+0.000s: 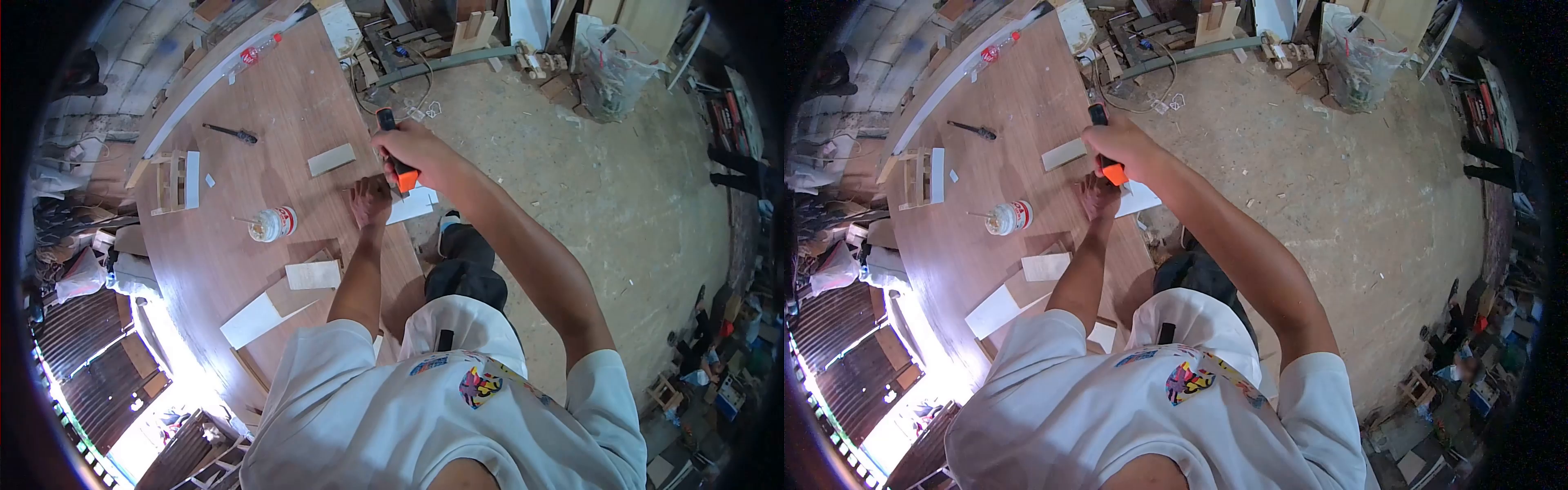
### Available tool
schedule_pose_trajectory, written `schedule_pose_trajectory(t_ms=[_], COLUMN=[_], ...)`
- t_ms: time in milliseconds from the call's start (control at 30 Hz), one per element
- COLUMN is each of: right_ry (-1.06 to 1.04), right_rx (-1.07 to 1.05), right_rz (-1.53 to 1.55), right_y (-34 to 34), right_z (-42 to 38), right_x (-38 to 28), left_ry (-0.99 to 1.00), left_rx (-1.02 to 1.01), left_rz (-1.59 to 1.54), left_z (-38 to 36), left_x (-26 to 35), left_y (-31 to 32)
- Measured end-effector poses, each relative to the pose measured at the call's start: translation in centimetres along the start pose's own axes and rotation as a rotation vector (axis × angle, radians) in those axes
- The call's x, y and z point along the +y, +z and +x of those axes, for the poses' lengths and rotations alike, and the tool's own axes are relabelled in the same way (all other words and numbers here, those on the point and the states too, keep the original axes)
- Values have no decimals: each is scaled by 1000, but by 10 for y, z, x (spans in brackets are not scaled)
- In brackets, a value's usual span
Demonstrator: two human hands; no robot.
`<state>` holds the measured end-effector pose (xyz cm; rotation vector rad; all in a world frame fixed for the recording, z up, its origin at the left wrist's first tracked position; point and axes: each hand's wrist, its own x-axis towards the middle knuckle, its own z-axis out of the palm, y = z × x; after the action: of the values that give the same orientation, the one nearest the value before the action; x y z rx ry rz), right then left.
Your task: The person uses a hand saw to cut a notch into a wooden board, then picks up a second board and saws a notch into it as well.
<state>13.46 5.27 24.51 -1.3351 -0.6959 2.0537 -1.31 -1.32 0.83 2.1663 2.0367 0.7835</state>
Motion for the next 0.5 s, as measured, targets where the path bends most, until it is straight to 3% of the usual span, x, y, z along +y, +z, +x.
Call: schedule_pose_trajectory(t_ms=[100, 233, 333, 400, 433, 467, 500], right_ry=[-99, -176, -54, -492, -501, -329, -320], right_rx=[-63, 46, 122, 227, 248, 143, 141], right_rz=[-127, -150, -276, -563, -567, -489, -486], right_y=[-8, -6, 6, 15, 25, 31, 32], right_z=[-7, -33, -61, -72, -88, -112, -127], right_x=[8, 27, 44, 83, 89, 73, 74], left_ry=[-6, 70, 8, -38, -84, -90, -58], left_rx=[68, 91, 62, 74, 87, 85, 64], left_rz=[-8, 8, 47, 51, 55, 58, 56], left_z=[12, 15, 17, 19, 21, 19, 13], left_x=[-7, -8, -3, 3, 4, -1, -7], left_y=[2, -2, -6, -8, -10, -7, -2])
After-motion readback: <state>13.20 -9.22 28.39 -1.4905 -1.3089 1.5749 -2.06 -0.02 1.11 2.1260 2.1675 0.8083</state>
